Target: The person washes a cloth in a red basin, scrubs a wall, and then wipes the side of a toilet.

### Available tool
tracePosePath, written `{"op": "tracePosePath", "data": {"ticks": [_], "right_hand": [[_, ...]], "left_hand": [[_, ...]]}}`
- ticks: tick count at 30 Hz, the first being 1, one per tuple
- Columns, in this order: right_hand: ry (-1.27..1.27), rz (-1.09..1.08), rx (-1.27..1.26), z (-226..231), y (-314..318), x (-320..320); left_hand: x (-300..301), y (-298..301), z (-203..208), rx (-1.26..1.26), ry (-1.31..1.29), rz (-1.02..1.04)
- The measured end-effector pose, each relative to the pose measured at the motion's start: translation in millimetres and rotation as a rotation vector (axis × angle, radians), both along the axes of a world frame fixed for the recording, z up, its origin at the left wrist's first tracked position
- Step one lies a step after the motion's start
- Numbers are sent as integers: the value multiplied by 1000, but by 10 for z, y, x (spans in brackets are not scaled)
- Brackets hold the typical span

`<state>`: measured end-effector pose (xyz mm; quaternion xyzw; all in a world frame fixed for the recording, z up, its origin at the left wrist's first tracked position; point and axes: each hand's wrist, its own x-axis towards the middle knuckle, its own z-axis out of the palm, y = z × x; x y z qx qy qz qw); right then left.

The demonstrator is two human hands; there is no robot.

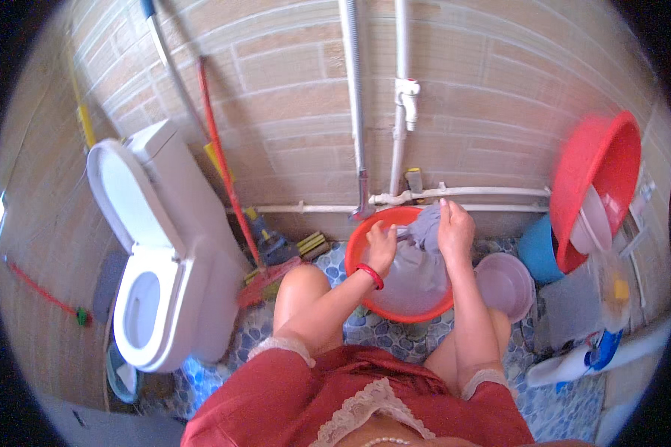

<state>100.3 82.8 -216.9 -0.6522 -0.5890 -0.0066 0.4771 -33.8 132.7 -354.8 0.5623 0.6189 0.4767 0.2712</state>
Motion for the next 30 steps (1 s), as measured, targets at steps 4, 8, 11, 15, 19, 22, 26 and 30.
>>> {"op": "tracePosePath", "data": {"ticks": [4, 8, 11, 15, 19, 22, 26, 30], "right_hand": [[60, 157, 9, -8, -117, -180], [5, 542, -80, 54, -305, -531], [222, 761, -50, 52, -233, -504], [363, 733, 160, 94, -146, -384], [319, 583, 225, 27, -44, -295], [474, 539, 199, -47, 20, -345], [477, 460, 121, -179, 147, -313], [224, 450, 26, -151, 171, -440]], "left_hand": [[266, -369, 508, -405, -970, -424], [22, -350, 598, -463, -1579, -662], [-191, -216, 803, -369, -1775, -699], [-587, -153, 1397, -288, -1761, -444], [-1073, 109, 2032, 104, -1683, -262], [-1385, 824, 2674, 535, -1477, -183], [-1317, 1599, 4294, 1197, -742, -169], [-1430, 2051, 5683, 1483, 419, 247]]}}
